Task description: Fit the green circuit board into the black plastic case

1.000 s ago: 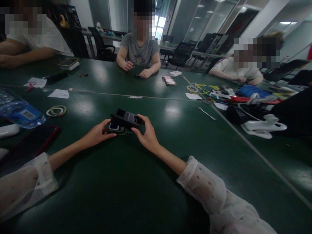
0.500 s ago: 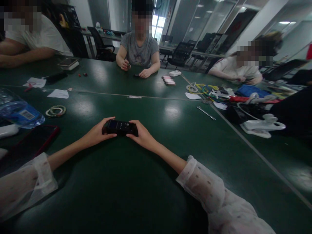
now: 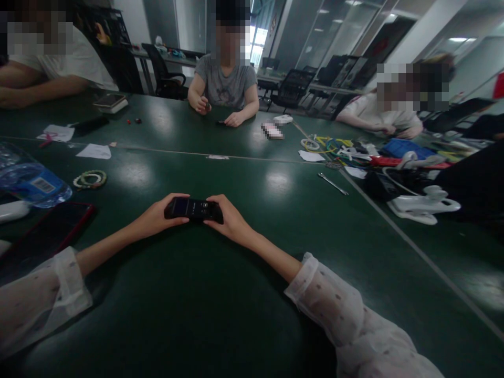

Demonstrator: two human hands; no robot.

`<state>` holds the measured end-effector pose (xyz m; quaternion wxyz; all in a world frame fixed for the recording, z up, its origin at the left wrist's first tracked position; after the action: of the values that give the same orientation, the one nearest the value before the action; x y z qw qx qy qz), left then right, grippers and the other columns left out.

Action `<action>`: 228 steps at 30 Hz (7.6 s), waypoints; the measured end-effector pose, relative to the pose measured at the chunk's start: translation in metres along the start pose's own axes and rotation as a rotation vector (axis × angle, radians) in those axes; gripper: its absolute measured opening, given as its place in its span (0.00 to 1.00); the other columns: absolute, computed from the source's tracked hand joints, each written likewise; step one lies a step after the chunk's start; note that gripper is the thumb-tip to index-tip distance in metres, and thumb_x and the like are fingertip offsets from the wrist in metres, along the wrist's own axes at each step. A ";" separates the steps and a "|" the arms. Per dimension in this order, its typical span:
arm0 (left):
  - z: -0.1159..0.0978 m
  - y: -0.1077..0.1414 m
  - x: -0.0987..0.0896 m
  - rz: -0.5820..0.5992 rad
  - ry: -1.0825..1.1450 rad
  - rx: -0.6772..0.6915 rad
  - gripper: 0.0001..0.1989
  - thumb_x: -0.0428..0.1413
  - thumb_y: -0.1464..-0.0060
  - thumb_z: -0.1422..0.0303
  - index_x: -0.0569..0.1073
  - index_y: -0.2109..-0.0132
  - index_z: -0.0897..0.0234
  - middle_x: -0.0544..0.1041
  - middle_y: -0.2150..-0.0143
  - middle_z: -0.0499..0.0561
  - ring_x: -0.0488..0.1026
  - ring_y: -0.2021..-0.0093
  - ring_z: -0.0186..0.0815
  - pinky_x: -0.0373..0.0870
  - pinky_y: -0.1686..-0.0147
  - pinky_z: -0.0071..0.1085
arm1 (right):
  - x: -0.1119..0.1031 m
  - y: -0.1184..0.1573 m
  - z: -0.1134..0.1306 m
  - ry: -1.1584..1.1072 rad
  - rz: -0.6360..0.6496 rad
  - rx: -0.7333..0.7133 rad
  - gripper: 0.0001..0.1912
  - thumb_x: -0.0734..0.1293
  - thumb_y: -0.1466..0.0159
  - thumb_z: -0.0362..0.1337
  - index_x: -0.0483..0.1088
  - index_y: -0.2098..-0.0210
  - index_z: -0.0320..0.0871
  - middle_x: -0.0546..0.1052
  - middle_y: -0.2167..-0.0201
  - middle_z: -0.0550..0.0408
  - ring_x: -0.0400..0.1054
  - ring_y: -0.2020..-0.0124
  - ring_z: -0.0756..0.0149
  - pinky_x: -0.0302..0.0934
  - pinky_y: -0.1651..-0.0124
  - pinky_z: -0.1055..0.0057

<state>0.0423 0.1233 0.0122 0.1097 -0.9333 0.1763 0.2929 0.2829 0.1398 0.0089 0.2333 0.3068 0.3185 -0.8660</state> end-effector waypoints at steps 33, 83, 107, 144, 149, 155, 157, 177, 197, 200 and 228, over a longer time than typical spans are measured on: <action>-0.003 0.000 -0.002 0.051 0.030 -0.059 0.31 0.62 0.52 0.54 0.65 0.43 0.55 0.69 0.43 0.54 0.69 0.46 0.47 0.69 0.49 0.46 | -0.001 0.005 0.016 0.308 0.160 -0.154 0.22 0.62 0.33 0.35 0.55 0.42 0.54 0.58 0.44 0.48 0.62 0.47 0.58 0.67 0.50 0.56; -0.001 -0.001 0.000 -0.013 0.060 -0.059 0.30 0.60 0.49 0.55 0.63 0.42 0.57 0.71 0.45 0.55 0.70 0.47 0.47 0.69 0.49 0.46 | 0.000 0.001 0.010 0.119 0.103 -0.060 0.23 0.64 0.35 0.35 0.57 0.41 0.52 0.62 0.47 0.49 0.64 0.48 0.58 0.67 0.49 0.53; 0.004 0.000 0.001 0.010 0.066 -0.068 0.30 0.60 0.48 0.61 0.60 0.40 0.56 0.71 0.46 0.56 0.73 0.68 0.34 0.71 0.68 0.33 | -0.011 0.003 -0.006 0.055 -0.384 0.133 0.25 0.63 0.34 0.36 0.55 0.40 0.53 0.63 0.44 0.48 0.61 0.44 0.56 0.64 0.45 0.51; 0.006 0.000 0.002 0.002 0.100 -0.068 0.26 0.60 0.48 0.63 0.63 0.44 0.59 0.71 0.46 0.56 0.75 0.60 0.39 0.73 0.63 0.37 | -0.008 0.005 -0.020 0.046 -0.491 0.204 0.28 0.66 0.36 0.42 0.55 0.40 0.46 0.67 0.46 0.45 0.66 0.47 0.56 0.64 0.44 0.53; 0.006 -0.001 0.002 0.003 0.077 -0.085 0.27 0.60 0.48 0.61 0.62 0.43 0.60 0.72 0.47 0.57 0.75 0.66 0.36 0.73 0.68 0.35 | -0.007 0.006 0.003 0.109 -0.361 0.025 0.30 0.66 0.36 0.41 0.53 0.38 0.48 0.65 0.45 0.45 0.63 0.45 0.55 0.63 0.43 0.53; 0.009 -0.002 0.004 -0.021 0.146 -0.059 0.32 0.62 0.50 0.61 0.59 0.41 0.58 0.70 0.44 0.57 0.77 0.61 0.39 0.75 0.62 0.38 | -0.003 0.006 0.010 0.120 -0.207 -0.064 0.30 0.65 0.36 0.40 0.51 0.37 0.47 0.65 0.46 0.44 0.62 0.45 0.54 0.62 0.43 0.51; 0.011 -0.003 0.005 -0.032 0.147 -0.059 0.32 0.62 0.51 0.61 0.59 0.41 0.58 0.71 0.44 0.58 0.77 0.59 0.41 0.75 0.60 0.40 | -0.003 0.005 0.010 0.104 -0.169 -0.054 0.30 0.64 0.35 0.40 0.51 0.37 0.47 0.65 0.46 0.44 0.62 0.45 0.54 0.62 0.43 0.51; 0.002 0.001 -0.003 0.025 -0.004 -0.051 0.29 0.51 0.42 0.50 0.61 0.38 0.57 0.69 0.43 0.57 0.69 0.46 0.47 0.67 0.48 0.46 | 0.000 0.002 0.006 0.087 0.035 -0.076 0.29 0.68 0.38 0.36 0.54 0.41 0.46 0.66 0.47 0.46 0.64 0.46 0.55 0.63 0.44 0.49; 0.002 -0.001 -0.002 -0.024 0.105 -0.099 0.25 0.40 0.37 0.49 0.70 0.45 0.57 0.72 0.47 0.53 0.69 0.49 0.44 0.67 0.50 0.41 | -0.001 0.005 0.014 0.308 0.149 -0.158 0.23 0.61 0.33 0.35 0.55 0.40 0.56 0.60 0.45 0.47 0.61 0.47 0.56 0.66 0.51 0.53; 0.001 -0.001 -0.002 -0.014 0.151 -0.121 0.24 0.41 0.37 0.50 0.70 0.46 0.57 0.72 0.47 0.53 0.70 0.50 0.43 0.69 0.53 0.39 | 0.000 0.005 0.015 0.307 0.149 -0.151 0.23 0.61 0.33 0.35 0.55 0.40 0.55 0.60 0.45 0.47 0.61 0.47 0.56 0.67 0.51 0.53; 0.003 0.002 -0.003 -0.060 0.100 -0.130 0.25 0.40 0.37 0.49 0.66 0.42 0.59 0.73 0.49 0.56 0.72 0.55 0.42 0.71 0.60 0.36 | 0.002 0.002 0.012 0.264 0.134 -0.086 0.26 0.63 0.34 0.36 0.54 0.39 0.56 0.61 0.45 0.47 0.62 0.47 0.56 0.67 0.50 0.52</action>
<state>0.0381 0.1235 0.0110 0.0487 -0.9568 0.1340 0.2532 0.2781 0.1296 0.0137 0.2595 0.4282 0.3618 -0.7864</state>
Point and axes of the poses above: each hand's wrist, its own y-axis away from the middle knuckle, its own x-axis out of the palm, z = x × y, the point moved 2 cm from there along -y, towards the middle knuckle
